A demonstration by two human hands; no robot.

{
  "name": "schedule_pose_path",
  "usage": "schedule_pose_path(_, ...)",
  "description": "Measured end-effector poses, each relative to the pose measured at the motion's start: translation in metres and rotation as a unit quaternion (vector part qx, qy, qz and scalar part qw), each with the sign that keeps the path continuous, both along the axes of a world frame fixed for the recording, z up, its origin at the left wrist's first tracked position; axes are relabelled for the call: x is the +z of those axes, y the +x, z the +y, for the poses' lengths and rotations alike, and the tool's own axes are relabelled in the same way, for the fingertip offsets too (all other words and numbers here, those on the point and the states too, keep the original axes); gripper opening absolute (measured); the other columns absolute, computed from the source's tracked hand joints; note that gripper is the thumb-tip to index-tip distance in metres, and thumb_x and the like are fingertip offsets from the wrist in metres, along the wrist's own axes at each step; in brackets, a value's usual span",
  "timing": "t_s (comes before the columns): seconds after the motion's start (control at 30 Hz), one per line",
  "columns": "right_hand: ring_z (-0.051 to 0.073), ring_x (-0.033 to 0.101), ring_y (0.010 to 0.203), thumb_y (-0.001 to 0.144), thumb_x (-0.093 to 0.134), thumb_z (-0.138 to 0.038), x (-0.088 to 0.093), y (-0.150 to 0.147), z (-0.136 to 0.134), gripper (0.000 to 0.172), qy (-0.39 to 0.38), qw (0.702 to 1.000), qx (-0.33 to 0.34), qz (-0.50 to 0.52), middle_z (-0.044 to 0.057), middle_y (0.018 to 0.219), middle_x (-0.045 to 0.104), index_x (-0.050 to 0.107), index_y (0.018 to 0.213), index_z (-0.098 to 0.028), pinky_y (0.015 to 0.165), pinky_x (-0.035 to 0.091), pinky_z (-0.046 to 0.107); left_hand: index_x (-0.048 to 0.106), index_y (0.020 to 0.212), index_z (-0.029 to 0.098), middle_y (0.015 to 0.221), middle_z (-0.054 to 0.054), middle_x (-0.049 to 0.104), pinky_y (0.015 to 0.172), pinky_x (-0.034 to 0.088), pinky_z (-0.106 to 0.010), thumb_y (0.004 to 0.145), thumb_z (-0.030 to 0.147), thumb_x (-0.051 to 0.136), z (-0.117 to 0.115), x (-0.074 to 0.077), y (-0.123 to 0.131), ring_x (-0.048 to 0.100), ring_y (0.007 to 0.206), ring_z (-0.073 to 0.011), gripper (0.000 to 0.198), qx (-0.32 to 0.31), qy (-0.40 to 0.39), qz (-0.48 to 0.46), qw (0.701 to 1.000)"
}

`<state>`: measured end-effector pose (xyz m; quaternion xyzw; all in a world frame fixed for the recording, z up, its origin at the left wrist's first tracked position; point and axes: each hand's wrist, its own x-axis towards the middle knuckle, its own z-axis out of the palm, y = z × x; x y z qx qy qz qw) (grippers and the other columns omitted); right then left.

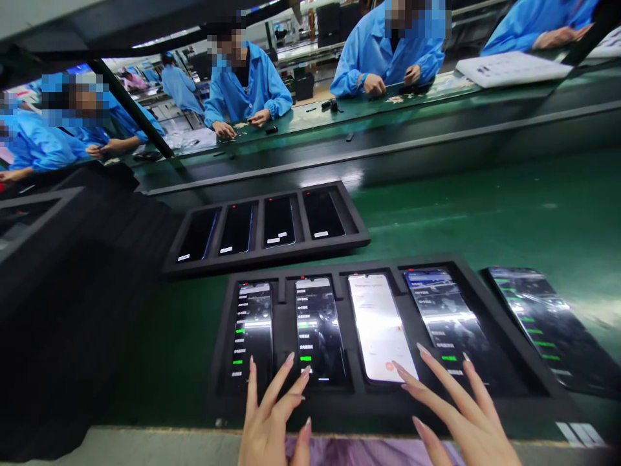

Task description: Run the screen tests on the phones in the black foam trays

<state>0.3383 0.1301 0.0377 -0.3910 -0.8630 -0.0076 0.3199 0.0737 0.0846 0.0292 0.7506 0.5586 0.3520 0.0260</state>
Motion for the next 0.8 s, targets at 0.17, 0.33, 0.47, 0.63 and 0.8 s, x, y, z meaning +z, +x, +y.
schedule_pose_path(0.17,0.025,0.039,0.137,0.093,0.045,-0.015,-0.005,0.003,-0.001,0.030,-0.010,1.000,-0.017,0.019,0.010,0.122,0.065,0.056,0.121,-0.011,0.122,0.013,0.046,0.048,0.107,0.019,0.115,-0.006,0.073,0.121,0.017,-0.055,0.090,-0.001,0.041,0.005,0.002,0.003,0.053,0.129,-0.0170,0.027,0.009,-0.008,-0.007,1.000)
schedule_pose_path(0.33,0.025,0.039,0.137,0.094,0.044,-0.015,-0.008,-0.004,-0.002,0.034,-0.020,1.000,-0.006,0.004,0.010,0.125,0.063,0.053,0.126,-0.009,0.121,0.013,0.048,0.049,0.103,0.020,0.111,-0.005,0.074,0.122,0.018,-0.053,0.090,-0.001,0.042,0.006,0.001,0.000,0.055,0.127,-0.0167,0.025,0.019,0.003,-0.024,1.000)
schedule_pose_path(0.47,0.027,0.037,0.138,0.093,0.046,-0.013,-0.005,-0.017,-0.001,0.031,-0.014,0.999,0.030,-0.021,0.012,0.120,0.065,0.053,0.123,-0.006,0.121,0.010,0.053,0.049,0.099,0.019,0.106,-0.008,0.075,0.121,0.018,-0.055,0.087,-0.004,0.043,0.006,-0.003,-0.002,0.056,0.126,-0.0171,0.027,-0.006,0.023,-0.046,0.999)
schedule_pose_path(0.63,0.027,0.039,0.137,0.092,0.045,-0.010,0.005,-0.029,0.001,0.027,-0.008,0.999,0.025,-0.034,0.011,0.118,0.066,0.056,0.117,-0.008,0.121,0.008,0.053,0.049,0.092,0.022,0.099,-0.003,0.077,0.120,0.026,-0.049,0.086,-0.004,0.044,0.009,-0.006,-0.002,0.064,0.115,-0.0155,0.027,0.001,0.039,-0.068,0.997)
schedule_pose_path(0.8,0.026,0.047,0.131,0.091,0.045,-0.008,0.009,-0.026,0.001,0.027,-0.006,1.000,-0.002,-0.015,0.010,0.110,0.069,0.057,0.116,-0.009,0.120,0.015,0.054,0.045,0.080,0.024,0.090,0.001,0.078,0.118,0.030,-0.041,0.086,0.000,0.043,0.012,-0.010,-0.004,0.070,0.102,-0.0133,0.026,-0.002,0.038,-0.066,0.997)
